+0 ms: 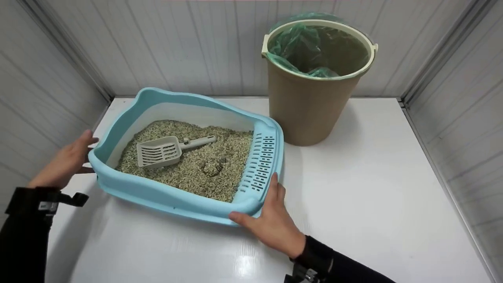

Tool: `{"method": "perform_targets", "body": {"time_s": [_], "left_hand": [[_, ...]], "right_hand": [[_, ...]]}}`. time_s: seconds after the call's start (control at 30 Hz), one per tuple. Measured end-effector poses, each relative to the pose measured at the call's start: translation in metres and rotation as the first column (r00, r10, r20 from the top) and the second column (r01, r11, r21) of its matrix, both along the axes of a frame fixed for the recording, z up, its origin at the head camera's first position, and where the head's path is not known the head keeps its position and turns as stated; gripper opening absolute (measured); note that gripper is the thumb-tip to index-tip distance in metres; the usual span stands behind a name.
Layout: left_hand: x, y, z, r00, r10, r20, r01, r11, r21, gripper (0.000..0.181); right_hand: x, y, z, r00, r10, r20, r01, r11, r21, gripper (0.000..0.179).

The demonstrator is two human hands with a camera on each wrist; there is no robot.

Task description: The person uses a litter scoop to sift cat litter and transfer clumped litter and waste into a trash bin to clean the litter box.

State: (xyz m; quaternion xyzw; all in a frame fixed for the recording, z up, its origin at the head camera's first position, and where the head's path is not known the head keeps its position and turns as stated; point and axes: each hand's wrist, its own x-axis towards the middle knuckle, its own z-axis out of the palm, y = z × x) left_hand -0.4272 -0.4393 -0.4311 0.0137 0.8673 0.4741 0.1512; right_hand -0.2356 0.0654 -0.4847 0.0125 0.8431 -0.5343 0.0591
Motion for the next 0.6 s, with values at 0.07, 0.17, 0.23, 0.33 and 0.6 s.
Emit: {"method": "perform_targets", "body": {"time_s": [0.07,0.17,0.23,0.33,0.6], "left_hand": [[-0.008,0.004,-0.003,0.999,-0.033,0.023,0.032,0.999,0.035,0.099],[-0.003,0.005,-0.005,0.997,-0.046,0.061,0.042,0.997,0.060,0.085],[0.007,0.004,-0.003,0.995,-0.043,0.090,0.037,0.997,0.068,0.076],[0.025,0.004,0.003,0.983,-0.084,0.164,0.069,0.993,0.096,0.064],[0.040,-0.008,0.016,0.961,-0.165,0.221,0.185,0.980,-0.072,0.096]], "right_hand": [[-0.004,-0.001,-0.006,0.999,-0.029,-0.025,0.028,0.999,-0.015,0.146],[-0.021,0.011,-0.015,0.997,-0.029,-0.074,0.027,0.999,-0.016,0.145],[-0.038,0.024,-0.020,0.994,-0.024,-0.110,0.020,0.999,-0.032,0.139],[-0.066,0.037,-0.023,0.990,-0.055,-0.129,0.046,0.997,-0.067,0.120],[-0.074,0.000,-0.020,0.995,-0.073,-0.068,0.067,0.995,-0.079,0.079]]}}
